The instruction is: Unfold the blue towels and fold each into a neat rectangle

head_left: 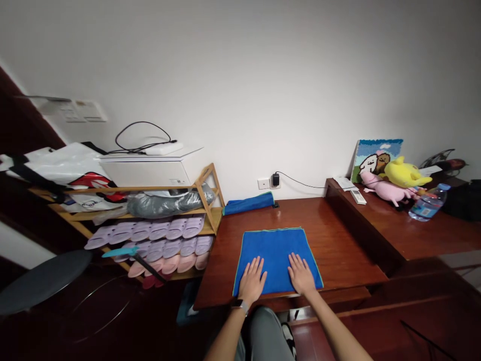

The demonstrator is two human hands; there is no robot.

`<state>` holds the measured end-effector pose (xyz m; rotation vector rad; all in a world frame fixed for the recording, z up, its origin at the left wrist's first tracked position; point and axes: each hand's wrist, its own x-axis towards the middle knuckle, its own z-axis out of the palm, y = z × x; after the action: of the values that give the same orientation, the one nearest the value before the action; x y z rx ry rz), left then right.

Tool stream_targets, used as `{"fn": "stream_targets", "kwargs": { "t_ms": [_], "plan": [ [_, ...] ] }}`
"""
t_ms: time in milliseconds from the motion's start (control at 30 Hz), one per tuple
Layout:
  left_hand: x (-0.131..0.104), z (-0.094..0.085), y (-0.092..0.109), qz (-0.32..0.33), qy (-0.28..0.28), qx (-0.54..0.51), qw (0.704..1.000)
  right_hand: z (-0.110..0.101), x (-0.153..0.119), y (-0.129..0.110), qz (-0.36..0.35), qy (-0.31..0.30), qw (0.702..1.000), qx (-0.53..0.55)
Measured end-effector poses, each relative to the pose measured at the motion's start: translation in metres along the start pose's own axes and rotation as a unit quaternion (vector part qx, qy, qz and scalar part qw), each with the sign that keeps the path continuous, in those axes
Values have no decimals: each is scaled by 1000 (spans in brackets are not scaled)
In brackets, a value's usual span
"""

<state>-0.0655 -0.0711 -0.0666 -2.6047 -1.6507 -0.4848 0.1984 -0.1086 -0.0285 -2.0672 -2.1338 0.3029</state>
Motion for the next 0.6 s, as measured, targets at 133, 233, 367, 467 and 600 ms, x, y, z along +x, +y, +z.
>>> {"fn": "stream_targets", "kwargs": {
  "t_ms": [133, 233, 367, 467, 600],
  "plan": [
    [-14, -2, -18, -51, 25, 19, 998, -5, -4, 35, 62, 3, 998, -24],
    [-16, -3, -14, -66, 33, 24, 997, -5, -5, 35, 74, 2, 997, -33],
    [-13, -5, -6, -76, 35, 25, 996, -6, -3, 28, 82, -7, 996, -37],
    [-14, -6, -9, -78, 33, 26, 996, -8, -4, 31, 80, -10, 996, -29],
    [-21, -5, -14, -88, 27, 30, 995, -4, -10, 42, 83, 13, 996, -21]
  ]
}}
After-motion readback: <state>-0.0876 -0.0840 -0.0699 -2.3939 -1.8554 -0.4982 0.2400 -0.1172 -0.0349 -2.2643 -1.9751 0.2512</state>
